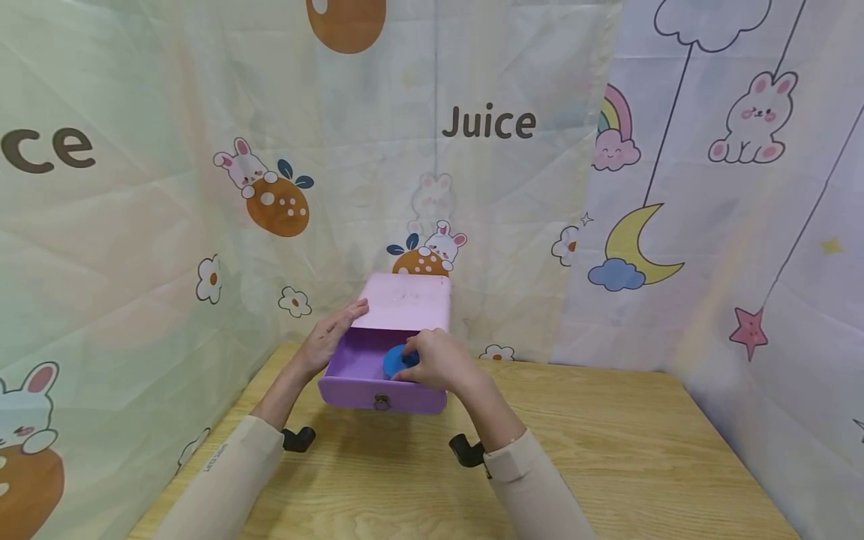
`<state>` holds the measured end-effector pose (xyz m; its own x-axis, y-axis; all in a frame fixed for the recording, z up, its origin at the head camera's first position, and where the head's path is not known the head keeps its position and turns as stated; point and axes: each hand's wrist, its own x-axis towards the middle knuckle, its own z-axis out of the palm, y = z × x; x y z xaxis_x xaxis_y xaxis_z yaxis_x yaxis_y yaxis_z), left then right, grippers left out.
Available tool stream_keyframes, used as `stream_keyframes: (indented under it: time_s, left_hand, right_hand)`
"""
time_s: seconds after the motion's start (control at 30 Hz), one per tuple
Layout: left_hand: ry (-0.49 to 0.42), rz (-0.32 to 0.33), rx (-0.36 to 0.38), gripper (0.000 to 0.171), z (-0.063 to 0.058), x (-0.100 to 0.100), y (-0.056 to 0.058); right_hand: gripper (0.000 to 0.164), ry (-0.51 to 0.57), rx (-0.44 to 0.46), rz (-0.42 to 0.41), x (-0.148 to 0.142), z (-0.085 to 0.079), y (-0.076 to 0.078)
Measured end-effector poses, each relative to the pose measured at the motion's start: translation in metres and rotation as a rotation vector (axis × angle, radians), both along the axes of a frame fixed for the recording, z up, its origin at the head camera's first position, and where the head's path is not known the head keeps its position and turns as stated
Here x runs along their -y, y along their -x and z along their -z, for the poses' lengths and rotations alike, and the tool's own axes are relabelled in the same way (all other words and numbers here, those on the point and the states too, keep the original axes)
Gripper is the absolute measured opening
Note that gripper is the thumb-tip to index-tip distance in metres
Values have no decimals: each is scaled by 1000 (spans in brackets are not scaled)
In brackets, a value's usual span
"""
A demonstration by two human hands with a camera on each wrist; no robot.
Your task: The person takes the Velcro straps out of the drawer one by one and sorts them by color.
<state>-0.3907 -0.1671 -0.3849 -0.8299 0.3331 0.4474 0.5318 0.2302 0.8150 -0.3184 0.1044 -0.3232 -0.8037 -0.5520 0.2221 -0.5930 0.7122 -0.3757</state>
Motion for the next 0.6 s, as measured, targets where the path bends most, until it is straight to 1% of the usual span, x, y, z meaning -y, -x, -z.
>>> stream_keyframes:
  time_s: [0.1,0.3,0.47,0.6]
  left_hand:
    - [-4,1,3,45,0,0,0]
    - [-26,1,-20,46,3,-1,0]
    - [-40,0,-23,45,6,0,1]
    - [-38,-12,-23,45,6,0,1]
  right_hand:
    - [39,2,4,13,0,-1,-1]
    - [37,-4,2,20,1,-1,-2]
    - [39,-14,-1,36,0,1,-2]
    - [39,14,10,51,-1,4,-1]
